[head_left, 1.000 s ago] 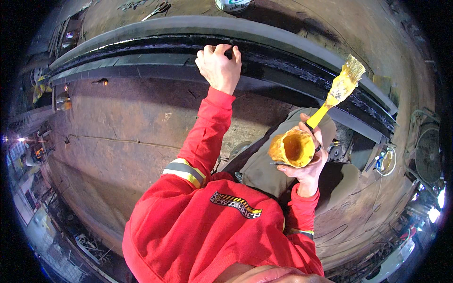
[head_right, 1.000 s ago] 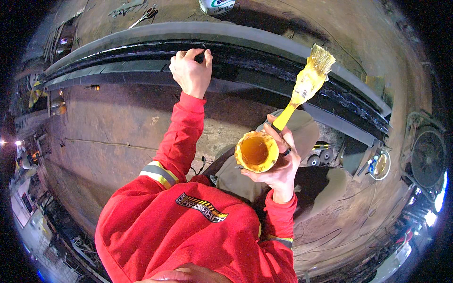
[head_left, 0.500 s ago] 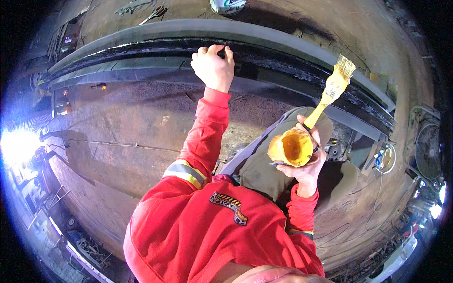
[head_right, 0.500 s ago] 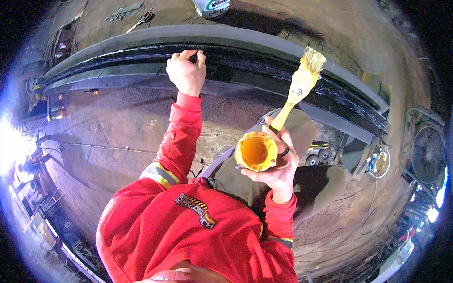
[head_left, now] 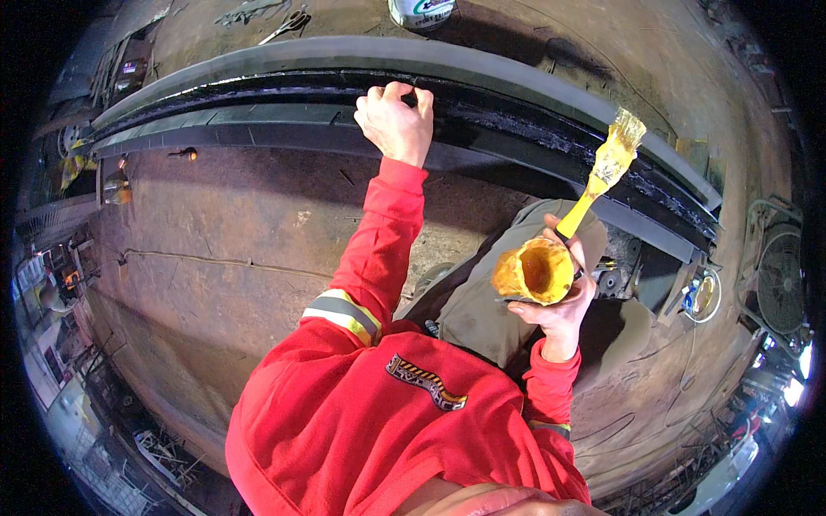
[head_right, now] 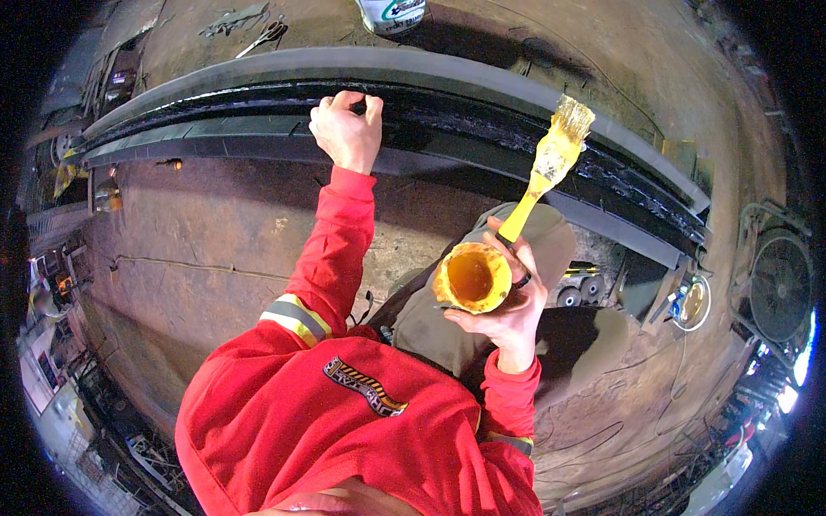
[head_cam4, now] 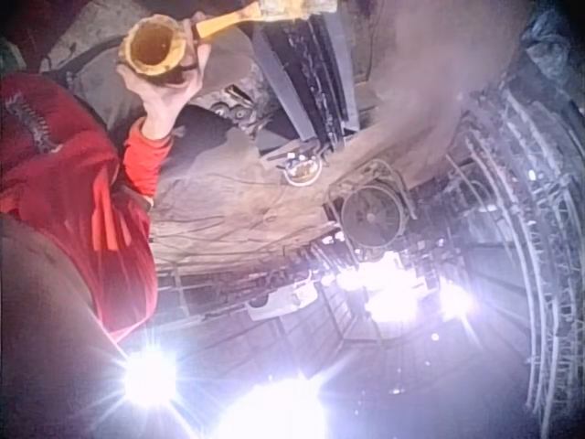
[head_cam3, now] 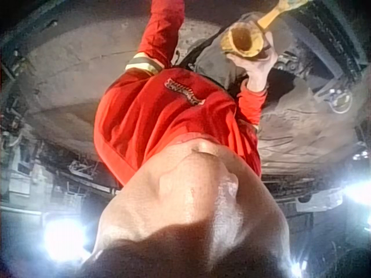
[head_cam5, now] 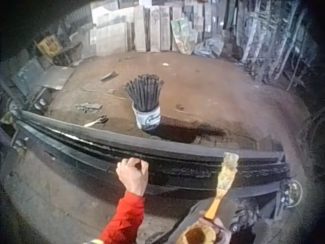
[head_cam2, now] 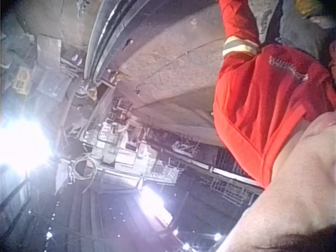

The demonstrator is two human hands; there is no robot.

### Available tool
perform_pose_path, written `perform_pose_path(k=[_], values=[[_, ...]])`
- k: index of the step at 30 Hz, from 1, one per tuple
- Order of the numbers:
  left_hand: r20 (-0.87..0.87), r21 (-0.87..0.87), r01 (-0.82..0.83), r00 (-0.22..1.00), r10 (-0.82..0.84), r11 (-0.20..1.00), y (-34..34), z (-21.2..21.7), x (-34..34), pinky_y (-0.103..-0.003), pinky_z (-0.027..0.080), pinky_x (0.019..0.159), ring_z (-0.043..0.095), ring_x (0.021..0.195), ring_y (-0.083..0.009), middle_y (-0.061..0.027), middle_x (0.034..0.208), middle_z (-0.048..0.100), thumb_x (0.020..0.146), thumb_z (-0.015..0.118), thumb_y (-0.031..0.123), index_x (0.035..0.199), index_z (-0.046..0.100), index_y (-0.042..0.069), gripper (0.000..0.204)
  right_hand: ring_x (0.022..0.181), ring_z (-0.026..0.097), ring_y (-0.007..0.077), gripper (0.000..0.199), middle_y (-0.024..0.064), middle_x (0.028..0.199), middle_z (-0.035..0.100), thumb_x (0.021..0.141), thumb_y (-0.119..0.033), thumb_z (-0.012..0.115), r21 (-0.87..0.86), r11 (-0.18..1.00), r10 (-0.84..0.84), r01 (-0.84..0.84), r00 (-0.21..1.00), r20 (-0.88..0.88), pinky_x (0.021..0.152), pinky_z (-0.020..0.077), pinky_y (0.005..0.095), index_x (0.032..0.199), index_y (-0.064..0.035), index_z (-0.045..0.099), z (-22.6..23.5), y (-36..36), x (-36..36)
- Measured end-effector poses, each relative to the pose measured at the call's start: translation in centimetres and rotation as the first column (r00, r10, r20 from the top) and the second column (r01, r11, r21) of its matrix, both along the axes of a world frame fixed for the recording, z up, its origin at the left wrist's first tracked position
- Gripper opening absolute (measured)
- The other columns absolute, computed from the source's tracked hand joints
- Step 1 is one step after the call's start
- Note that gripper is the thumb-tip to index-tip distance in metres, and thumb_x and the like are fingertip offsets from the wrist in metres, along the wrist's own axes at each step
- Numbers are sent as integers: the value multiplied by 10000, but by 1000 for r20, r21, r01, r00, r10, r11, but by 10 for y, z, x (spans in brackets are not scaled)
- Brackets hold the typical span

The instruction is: The person applies a yellow substance to a long, curved metal beam using a paintbrush. They repeatedly dip the brush into a small container held in the other hand and spread the substance along the beam's surface.

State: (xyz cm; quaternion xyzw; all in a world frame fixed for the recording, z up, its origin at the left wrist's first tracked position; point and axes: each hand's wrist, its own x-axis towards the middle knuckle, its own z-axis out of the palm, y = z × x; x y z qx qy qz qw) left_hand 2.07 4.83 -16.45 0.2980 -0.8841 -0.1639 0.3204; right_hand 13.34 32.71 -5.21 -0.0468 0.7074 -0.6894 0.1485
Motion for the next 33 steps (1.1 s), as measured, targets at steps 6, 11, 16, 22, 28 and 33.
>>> perform_pose_path(k=[6, 11, 16, 22, 28, 33], values=[[12, -7, -16, 1000, 16, 1000, -3, -2, 2, -468, 473, 710, 587, 793, -358, -134, 765, 626, 702, 769, 290, 756, 718, 117, 188, 1174, 595, 191, 1109, 139, 1448, 484, 426, -260, 1010, 45, 999, 17, -17, 1000, 7, 1003, 520, 352, 1349, 79, 500, -2, 6, -1], [16, 18, -33, 999, 32, 999, 0, 7, 5, -456, 479, 721, 596, 805, -349, -137, 787, 646, 695, 775, 305, 794, 752, 126, 205, 1189, 587, 187, 1126, 138, 1447, 488, 421, -256, 1011, 40, 999, 1, -1, 1000, 11, 1018, 508, 351, 1363, 75, 489, -2, 4, -1], [12, 17, -26, 1000, 26, 999, -1, 1, 3, -450, 478, 723, 596, 799, -335, -118, 771, 647, 705, 775, 304, 808, 761, 132, 201, 1195, 587, 203, 1043, 151, 1418, 515, 439, -250, 1004, 1, 1000, -31, 31, 999, 43, 1017, 506, 358, 1312, 78, 538, 3, 1, -3], [-48, 20, -7, 999, 7, 1000, 2, -2, 2, -446, 474, 701, 587, 762, -322, -96, 746, 638, 716, 778, 269, 814, 758, 135, 168, 1174, 604, 222, 926, 169, 1382, 547, 463, -220, 992, -21, 998, -57, 58, 997, 59, 1001, 515, 360, 1245, 87, 601, 8, -2, -5], [-97, -7, -35, 995, 34, 999, 4, -8, -5, -453, 457, 661, 571, 709, -315, -80, 699, 620, 705, 772, 254, 747, 720, 124, 146, 1162, 612, 217, 916, 167, 1376, 555, 466, -214, 988, -43, 997, -60, 63, 996, 63, 994, 518, 351, 1239, 88, 603, 6, -2, -4], [-115, 13, -81, 990, 82, 997, 6, -10, -9, -450, 435, 676, 566, 731, -320, -64, 695, 617, 694, 748, 252, 705, 672, 129, 144, 1147, 619, 213, 866, 166, 1389, 541, 465, -216, 988, -45, 997, -66, 70, 996, 67, 976, 531, 356, 1193, 90, 632, 4, -3, -4]])
